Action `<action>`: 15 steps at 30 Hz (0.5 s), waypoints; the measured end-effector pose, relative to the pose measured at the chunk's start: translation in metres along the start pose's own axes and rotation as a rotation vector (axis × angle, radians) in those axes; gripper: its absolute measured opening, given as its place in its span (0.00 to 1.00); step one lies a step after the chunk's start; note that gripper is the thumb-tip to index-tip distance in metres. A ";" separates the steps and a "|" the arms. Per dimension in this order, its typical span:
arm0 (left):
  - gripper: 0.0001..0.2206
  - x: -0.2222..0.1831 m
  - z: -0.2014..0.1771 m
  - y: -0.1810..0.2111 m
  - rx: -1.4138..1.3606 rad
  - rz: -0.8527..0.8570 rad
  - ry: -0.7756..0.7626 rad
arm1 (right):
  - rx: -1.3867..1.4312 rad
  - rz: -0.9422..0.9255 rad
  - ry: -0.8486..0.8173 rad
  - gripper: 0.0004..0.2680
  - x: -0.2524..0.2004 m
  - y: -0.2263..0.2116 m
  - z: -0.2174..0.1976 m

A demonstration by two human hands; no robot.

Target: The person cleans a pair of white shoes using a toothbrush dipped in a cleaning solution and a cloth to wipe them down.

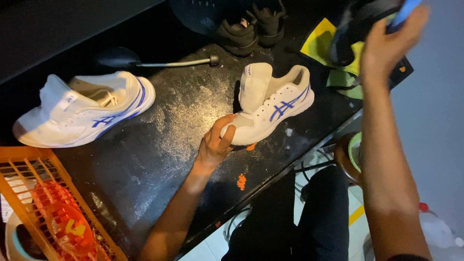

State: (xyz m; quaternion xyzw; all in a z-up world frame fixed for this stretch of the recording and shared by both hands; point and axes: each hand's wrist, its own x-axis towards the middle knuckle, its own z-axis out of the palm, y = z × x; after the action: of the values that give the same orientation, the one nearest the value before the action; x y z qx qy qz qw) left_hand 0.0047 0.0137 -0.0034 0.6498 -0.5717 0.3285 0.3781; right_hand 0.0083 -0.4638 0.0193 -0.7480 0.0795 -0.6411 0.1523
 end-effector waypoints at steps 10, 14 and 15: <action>0.20 0.006 -0.002 0.004 0.057 0.004 0.011 | 0.641 0.115 -0.187 0.10 0.001 -0.168 -0.109; 0.19 0.006 0.004 0.005 0.072 0.006 0.055 | 0.928 0.834 -0.221 0.18 -0.057 -0.256 -0.090; 0.13 0.009 0.005 0.006 0.077 -0.013 0.103 | 0.552 0.477 -0.364 0.18 -0.053 -0.301 -0.077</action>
State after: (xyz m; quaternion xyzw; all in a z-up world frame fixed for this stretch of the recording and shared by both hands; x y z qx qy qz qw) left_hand 0.0003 0.0049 0.0022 0.6500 -0.5342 0.3806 0.3838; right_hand -0.0992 -0.1737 0.0787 -0.7407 0.0476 -0.4422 0.5034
